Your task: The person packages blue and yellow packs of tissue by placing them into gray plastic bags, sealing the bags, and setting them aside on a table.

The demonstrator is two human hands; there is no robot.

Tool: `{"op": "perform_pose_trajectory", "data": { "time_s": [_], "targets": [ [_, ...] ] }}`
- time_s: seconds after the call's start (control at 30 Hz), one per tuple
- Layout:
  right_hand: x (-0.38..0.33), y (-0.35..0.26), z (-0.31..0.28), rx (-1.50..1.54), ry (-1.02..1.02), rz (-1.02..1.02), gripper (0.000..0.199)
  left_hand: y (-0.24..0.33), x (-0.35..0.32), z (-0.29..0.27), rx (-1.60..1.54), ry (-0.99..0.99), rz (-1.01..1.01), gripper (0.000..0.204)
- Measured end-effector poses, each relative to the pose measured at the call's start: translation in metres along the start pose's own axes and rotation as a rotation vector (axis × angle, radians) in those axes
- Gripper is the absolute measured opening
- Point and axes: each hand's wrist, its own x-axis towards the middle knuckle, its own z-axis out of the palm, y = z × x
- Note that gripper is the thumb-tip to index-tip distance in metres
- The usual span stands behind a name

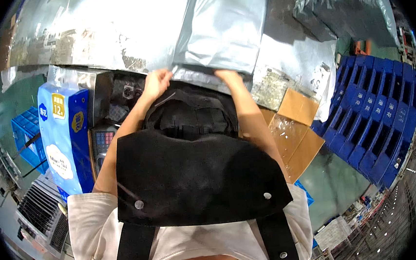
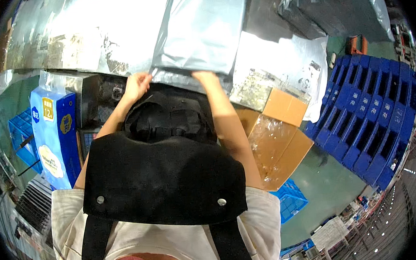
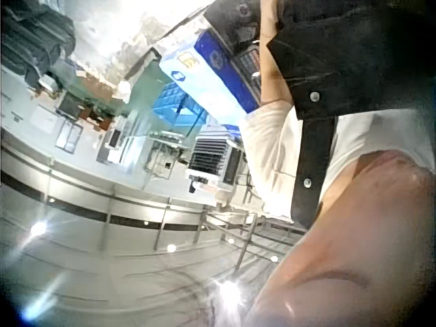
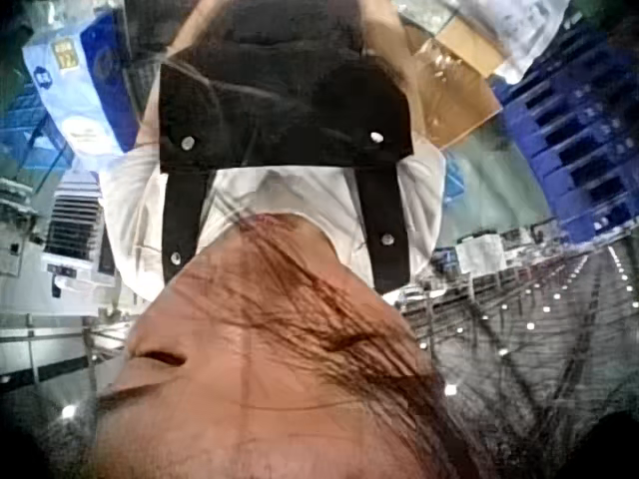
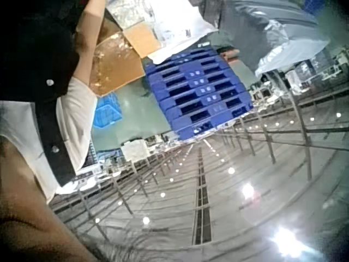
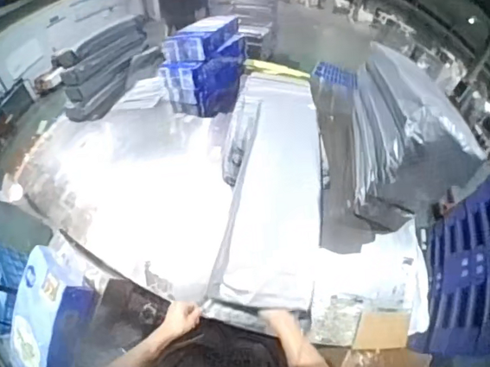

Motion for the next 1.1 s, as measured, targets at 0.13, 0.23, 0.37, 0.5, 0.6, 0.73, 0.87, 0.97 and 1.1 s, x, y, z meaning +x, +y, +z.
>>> {"op": "perform_pose_trajectory", "data": {
  "time_s": [0.13,0.23,0.37,0.5,0.6,0.73,0.87,0.97,1.1],
  "targets": [
    [0.009,0.008,0.026,-0.189,0.219,-0.136,0.03,0.001,0.006,0.004,-0.128,-0.048,0.03,0.029],
    [-0.019,-0.029,0.046,0.138,0.189,-0.288,0.027,-0.017,0.012,0.005,-0.269,-0.046,0.069,0.022],
    [-0.017,-0.067,0.047,0.314,0.182,-0.452,0.023,-0.028,0.011,0.005,-0.286,-0.035,0.145,0.013],
    [-0.005,-0.079,0.042,0.316,0.037,-0.412,0.014,-0.032,0.012,0.007,-0.188,0.048,0.235,0.013],
    [-0.008,-0.077,0.041,0.281,-0.008,-0.414,0.009,-0.027,0.014,0.008,-0.113,0.043,0.296,0.012],
    [-0.057,-0.061,0.034,0.132,-0.054,-0.578,0.013,-0.044,0.012,0.008,-0.251,-0.04,0.098,0.012],
    [-0.177,0.06,-0.024,0.066,-0.019,0.046,0.02,-0.013,0.002,-0.004,-0.558,-0.118,-0.219,0.012],
    [-0.33,0.19,-0.033,-0.392,-0.539,0.423,0.04,-0.012,0.003,-0.012,-0.586,-0.253,-0.22,0.011],
    [-0.318,0.154,-0.049,-0.143,-0.234,0.19,0.028,-0.037,0.016,-0.051,-0.057,-0.386,-0.193,0.016]
  ]
}}
